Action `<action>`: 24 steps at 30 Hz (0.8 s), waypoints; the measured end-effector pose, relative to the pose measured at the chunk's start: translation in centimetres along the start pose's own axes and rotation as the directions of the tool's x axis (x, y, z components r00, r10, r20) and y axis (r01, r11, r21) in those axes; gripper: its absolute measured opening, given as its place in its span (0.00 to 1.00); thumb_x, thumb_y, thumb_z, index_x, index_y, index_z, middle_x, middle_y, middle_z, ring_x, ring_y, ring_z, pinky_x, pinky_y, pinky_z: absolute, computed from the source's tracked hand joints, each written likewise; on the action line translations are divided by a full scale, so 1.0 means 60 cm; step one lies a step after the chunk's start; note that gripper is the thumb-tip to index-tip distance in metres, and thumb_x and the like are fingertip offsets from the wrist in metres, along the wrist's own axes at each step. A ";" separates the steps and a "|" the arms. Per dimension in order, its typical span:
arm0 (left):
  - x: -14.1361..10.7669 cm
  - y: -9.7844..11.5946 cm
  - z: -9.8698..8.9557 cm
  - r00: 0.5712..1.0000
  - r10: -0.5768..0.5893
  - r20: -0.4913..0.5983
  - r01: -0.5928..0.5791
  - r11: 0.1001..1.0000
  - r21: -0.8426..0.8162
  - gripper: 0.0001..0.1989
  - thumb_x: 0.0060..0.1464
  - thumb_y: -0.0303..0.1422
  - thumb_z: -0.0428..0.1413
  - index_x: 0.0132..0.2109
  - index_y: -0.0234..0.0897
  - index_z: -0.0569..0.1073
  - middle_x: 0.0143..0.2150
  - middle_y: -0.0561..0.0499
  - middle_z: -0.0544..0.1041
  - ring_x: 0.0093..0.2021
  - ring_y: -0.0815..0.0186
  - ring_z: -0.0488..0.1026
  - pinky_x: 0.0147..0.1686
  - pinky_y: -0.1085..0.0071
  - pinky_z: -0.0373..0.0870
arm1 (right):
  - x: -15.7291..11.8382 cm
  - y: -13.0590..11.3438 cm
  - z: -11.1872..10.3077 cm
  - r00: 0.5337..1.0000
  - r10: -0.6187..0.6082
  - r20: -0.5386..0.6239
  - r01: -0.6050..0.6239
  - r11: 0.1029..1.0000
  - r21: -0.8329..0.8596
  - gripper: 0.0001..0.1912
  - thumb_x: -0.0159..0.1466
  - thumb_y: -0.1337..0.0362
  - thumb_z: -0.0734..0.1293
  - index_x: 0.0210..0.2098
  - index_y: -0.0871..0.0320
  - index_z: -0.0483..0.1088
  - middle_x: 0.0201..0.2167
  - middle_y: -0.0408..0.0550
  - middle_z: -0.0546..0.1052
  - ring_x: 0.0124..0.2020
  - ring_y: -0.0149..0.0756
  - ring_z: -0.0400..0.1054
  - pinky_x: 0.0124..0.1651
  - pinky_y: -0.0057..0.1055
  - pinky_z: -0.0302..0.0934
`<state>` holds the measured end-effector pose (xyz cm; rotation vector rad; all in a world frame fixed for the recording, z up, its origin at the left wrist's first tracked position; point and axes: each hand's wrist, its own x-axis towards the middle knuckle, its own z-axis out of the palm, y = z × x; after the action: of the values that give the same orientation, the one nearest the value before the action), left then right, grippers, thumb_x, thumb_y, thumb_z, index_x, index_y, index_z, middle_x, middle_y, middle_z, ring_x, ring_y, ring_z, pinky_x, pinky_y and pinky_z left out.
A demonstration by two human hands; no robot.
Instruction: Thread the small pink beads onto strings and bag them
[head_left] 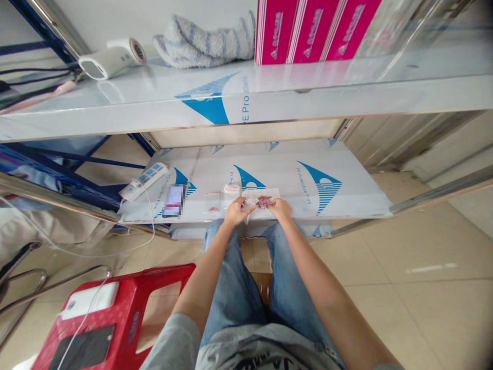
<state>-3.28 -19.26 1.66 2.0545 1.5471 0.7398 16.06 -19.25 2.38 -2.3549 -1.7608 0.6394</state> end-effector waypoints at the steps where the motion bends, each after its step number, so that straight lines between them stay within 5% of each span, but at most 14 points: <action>1: 0.000 0.000 0.000 1.000 0.002 0.001 -0.002 1.000 0.004 0.27 0.49 0.52 0.52 0.47 0.35 0.70 0.38 0.49 0.73 0.32 0.69 0.69 0.33 0.73 0.65 | 0.001 0.001 0.000 1.000 -0.003 -0.001 0.003 1.000 -0.003 0.19 0.58 0.50 0.60 0.38 0.53 0.76 0.38 0.51 0.78 0.40 0.41 0.71 0.38 0.29 0.60; 24: -0.001 0.002 -0.001 0.999 0.000 0.038 -0.002 0.999 0.047 0.29 0.49 0.53 0.51 0.49 0.35 0.69 0.40 0.48 0.74 0.33 0.67 0.70 0.35 0.72 0.66 | 0.002 0.003 -0.002 1.000 0.014 -0.012 -0.014 1.000 0.011 0.15 0.57 0.53 0.62 0.37 0.52 0.75 0.39 0.49 0.77 0.42 0.40 0.71 0.39 0.30 0.61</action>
<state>-3.22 -19.37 1.78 2.0910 1.5569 0.6661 16.27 -19.20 2.39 -2.3605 -1.7332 0.6342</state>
